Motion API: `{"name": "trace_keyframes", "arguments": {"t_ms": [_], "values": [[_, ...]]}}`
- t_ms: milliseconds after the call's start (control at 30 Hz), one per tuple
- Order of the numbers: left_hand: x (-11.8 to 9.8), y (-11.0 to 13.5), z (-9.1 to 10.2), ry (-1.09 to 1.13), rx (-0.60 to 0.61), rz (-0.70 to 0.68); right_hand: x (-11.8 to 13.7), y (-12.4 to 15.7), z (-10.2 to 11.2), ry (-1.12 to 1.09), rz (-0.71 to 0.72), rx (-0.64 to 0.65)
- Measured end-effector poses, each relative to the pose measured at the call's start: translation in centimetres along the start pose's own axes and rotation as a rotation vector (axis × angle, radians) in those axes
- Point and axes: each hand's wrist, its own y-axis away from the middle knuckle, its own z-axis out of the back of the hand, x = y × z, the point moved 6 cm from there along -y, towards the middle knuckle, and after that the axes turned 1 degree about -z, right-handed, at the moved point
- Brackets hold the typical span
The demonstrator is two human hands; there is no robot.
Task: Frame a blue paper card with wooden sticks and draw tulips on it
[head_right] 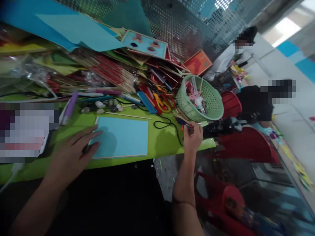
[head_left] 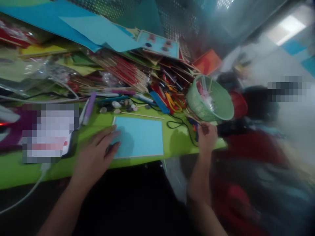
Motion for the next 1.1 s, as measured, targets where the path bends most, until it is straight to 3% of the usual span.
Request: {"name": "trace_keyframes", "arguments": {"t_ms": [67, 167, 367, 533, 600, 700, 800, 933, 1100], "values": [[0.0, 0.3, -0.2, -0.001, 0.021, -0.037, -3.1, 0.9, 1.0, 0.033, -0.128, 0.021], [-0.2, 0.3, -0.5, -0.024, 0.026, -0.091, -6.4, 1.9, 0.6, -0.038, -0.332, 0.121], [-0.6, 1.1, -0.8, -0.095, 0.018, -0.201, -7.1, 1.3, -0.9, -0.138, -0.457, 0.179], [-0.6, 2.2, -1.1, -0.178, 0.017, -0.198, -4.2, 1.3, 0.6, -0.279, -0.440, 0.157], [-0.8, 2.4, -1.1, -0.188, 0.008, -0.197, -2.2, 1.9, 1.3, -0.433, -0.389, 0.140], [-1.3, 2.4, -1.1, -0.194, -0.015, -0.190, 1.2, 3.1, 0.7, -0.593, -0.358, 0.302], [-1.6, 2.1, -1.0, -0.196, -0.044, -0.160, 4.6, 4.6, -1.4, -0.772, -0.453, 0.587], [-1.9, 2.1, -0.9, -0.236, -0.120, -0.179, 8.0, 4.3, -2.6, -0.956, -0.473, 0.605], [-2.0, 2.7, -0.8, -0.257, -0.158, -0.236, 11.1, 3.8, -4.9, -0.933, -0.445, 0.761]]}}
